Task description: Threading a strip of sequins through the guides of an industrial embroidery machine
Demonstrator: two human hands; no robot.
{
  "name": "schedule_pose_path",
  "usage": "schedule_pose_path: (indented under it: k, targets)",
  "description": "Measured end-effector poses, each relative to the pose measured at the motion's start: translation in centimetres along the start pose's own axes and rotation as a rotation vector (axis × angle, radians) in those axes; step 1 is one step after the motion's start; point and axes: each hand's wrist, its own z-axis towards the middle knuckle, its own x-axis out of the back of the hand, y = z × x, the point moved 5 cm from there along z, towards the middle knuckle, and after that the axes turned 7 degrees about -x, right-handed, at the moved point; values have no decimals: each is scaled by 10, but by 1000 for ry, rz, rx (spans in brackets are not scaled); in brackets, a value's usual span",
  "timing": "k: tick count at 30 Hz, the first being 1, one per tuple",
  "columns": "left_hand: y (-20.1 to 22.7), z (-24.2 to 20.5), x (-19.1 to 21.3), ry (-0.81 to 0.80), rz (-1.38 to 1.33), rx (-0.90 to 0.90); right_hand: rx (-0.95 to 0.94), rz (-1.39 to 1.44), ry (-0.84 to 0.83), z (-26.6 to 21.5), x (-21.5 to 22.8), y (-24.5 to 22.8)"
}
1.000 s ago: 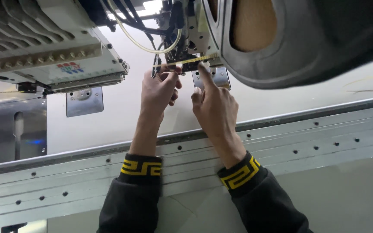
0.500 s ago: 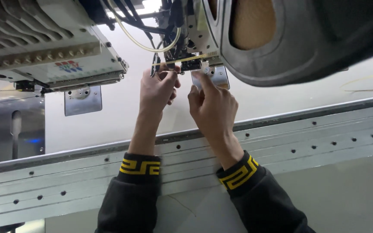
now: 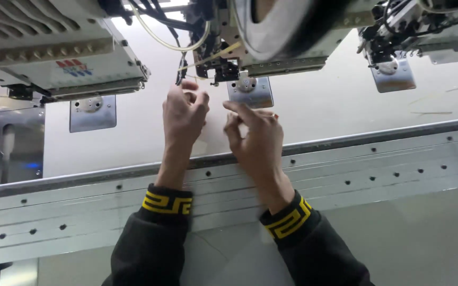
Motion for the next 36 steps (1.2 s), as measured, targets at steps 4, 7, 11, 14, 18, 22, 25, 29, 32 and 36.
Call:
schedule_pose_path:
  k: [4, 7, 11, 14, 18, 22, 25, 29, 32, 36]
  targets:
    - [13, -30, -25, -109, -135, 80, -112, 310, 8, 3, 23, -3]
    - [20, -52, -53, -202, -558, 242, -176, 376, 82, 1, 35, -3]
    - [21, -44, -92, 23, -794, 305, -228, 479, 77, 12, 51, 2]
    - [19, -45, -115, 182, -846, 306, -259, 495, 74, 11, 59, 15]
    - [26, -36, -132, 345, -899, 326, -258, 572, 93, 16, 70, 20]
    - [5, -21, -142, 361, -865, 375, -277, 592, 94, 16, 70, 31]
    - [-11, -15, -147, 399, -865, 430, -292, 621, 103, 14, 69, 35]
    - [0, -17, -144, 405, -814, 443, -296, 631, 82, 16, 72, 33]
    - [6, -28, -138, 431, -772, 425, -315, 647, 71, 15, 70, 34]
    - [34, -41, -123, 462, -566, 261, -350, 666, 69, 17, 64, 41]
